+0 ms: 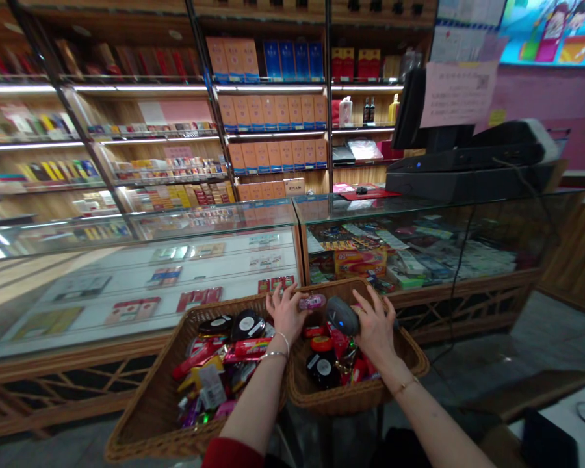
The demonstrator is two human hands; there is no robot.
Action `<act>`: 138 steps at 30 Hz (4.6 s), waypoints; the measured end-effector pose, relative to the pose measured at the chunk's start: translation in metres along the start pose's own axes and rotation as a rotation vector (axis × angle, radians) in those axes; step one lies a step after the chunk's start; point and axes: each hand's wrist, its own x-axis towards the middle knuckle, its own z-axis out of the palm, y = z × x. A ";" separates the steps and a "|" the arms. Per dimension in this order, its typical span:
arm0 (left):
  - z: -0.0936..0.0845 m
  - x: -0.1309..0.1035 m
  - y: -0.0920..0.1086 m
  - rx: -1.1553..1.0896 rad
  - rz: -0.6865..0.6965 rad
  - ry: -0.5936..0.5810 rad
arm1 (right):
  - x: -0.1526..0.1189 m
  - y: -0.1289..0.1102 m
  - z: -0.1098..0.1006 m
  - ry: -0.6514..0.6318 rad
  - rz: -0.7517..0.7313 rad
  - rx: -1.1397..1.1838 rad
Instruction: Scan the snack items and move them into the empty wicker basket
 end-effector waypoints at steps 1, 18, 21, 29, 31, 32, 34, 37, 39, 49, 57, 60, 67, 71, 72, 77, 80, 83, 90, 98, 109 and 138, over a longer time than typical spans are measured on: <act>0.000 0.000 0.000 0.000 -0.001 0.001 | 0.000 0.000 0.000 0.000 0.002 0.000; -0.009 -0.002 0.005 0.017 0.017 0.064 | 0.001 -0.001 0.005 0.020 0.001 -0.042; -0.015 -0.001 0.007 0.020 0.029 0.072 | 0.000 0.000 0.007 0.027 -0.008 -0.058; -0.034 -0.001 0.001 0.039 0.008 0.079 | -0.002 0.008 0.013 0.025 -0.052 -0.083; -0.038 -0.003 -0.003 0.040 0.003 0.082 | -0.002 0.007 0.012 0.027 -0.063 -0.076; -0.040 -0.004 -0.005 0.041 -0.002 0.082 | -0.001 0.006 0.011 0.021 -0.067 -0.077; -0.044 -0.006 -0.008 0.042 -0.018 0.081 | 0.001 0.001 0.009 0.001 -0.068 -0.088; -0.049 -0.010 -0.012 0.045 -0.032 0.082 | 0.004 -0.009 0.004 -0.020 -0.059 -0.105; -0.051 -0.012 -0.014 0.046 -0.038 0.086 | 0.007 -0.016 0.002 -0.025 -0.051 -0.105; -0.069 -0.023 -0.032 0.059 -0.079 0.099 | 0.018 -0.044 0.003 -0.004 -0.109 -0.072; -0.087 -0.034 -0.051 0.109 -0.107 0.114 | 0.018 -0.057 0.008 -0.057 -0.120 -0.081; -0.090 -0.038 -0.058 0.114 -0.115 0.114 | 0.017 -0.061 0.010 -0.055 -0.136 -0.085; -0.098 -0.047 -0.078 0.097 -0.126 0.070 | 0.018 -0.071 0.005 -0.085 -0.114 -0.068; -0.104 -0.053 -0.083 0.085 -0.138 0.042 | 0.017 -0.074 0.004 -0.095 -0.112 -0.067; -0.105 -0.055 -0.084 0.082 -0.139 0.034 | 0.017 -0.074 0.004 -0.095 -0.116 -0.069; -0.114 -0.064 -0.090 0.039 -0.120 -0.013 | 0.015 -0.075 0.003 -0.104 -0.120 -0.071; -0.118 -0.068 -0.098 -0.010 -0.095 -0.075 | 0.014 -0.076 0.001 -0.100 -0.122 -0.067; -0.120 -0.071 -0.103 -0.011 -0.106 -0.069 | 0.014 -0.076 0.000 -0.103 -0.126 -0.072; -0.111 -0.072 -0.097 0.117 -0.120 0.038 | 0.010 -0.075 0.003 -0.089 -0.145 -0.081; -0.103 -0.069 -0.087 0.157 -0.138 0.022 | 0.013 -0.074 0.001 -0.126 -0.112 -0.071; -0.085 -0.051 -0.052 0.177 -0.086 -0.014 | 0.018 -0.046 0.001 -0.130 -0.085 -0.106; 0.019 -0.006 0.021 0.310 0.239 -0.505 | 0.032 0.026 0.002 -0.286 -0.064 -0.313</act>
